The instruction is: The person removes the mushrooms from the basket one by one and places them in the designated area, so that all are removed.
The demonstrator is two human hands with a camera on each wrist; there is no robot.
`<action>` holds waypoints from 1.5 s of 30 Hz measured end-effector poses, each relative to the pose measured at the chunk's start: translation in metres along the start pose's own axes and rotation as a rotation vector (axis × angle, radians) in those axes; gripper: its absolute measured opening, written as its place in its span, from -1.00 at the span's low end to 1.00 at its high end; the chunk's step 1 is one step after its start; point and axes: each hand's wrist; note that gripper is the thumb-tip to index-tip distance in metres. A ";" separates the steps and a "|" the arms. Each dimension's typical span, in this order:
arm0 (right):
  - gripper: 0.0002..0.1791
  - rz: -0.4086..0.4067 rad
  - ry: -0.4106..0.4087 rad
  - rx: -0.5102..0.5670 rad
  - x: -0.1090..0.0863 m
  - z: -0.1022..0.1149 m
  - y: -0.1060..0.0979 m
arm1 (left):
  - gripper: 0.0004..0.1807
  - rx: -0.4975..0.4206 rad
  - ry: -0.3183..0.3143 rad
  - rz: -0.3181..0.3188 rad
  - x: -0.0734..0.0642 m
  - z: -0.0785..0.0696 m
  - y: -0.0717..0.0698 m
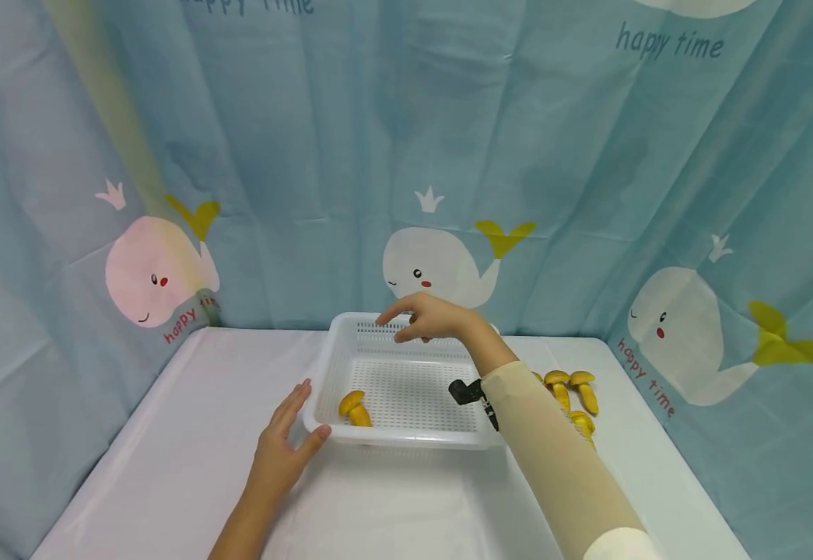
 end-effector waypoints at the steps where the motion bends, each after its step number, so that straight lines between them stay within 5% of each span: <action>1: -0.61 0.012 -0.006 0.005 0.004 -0.001 0.003 | -0.11 -0.003 -0.002 0.001 0.000 0.000 0.000; 22: -0.61 0.182 0.029 0.032 0.053 -0.007 0.055 | -0.12 -0.031 -0.006 0.003 -0.001 0.003 -0.001; 45: -0.57 0.409 0.023 0.093 0.075 -0.024 0.087 | -0.13 -0.008 -0.016 0.015 -0.002 0.001 -0.002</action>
Point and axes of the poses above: each hand's wrist, its own x-axis towards the middle knuckle, its own y-axis out of the palm, z = x × y
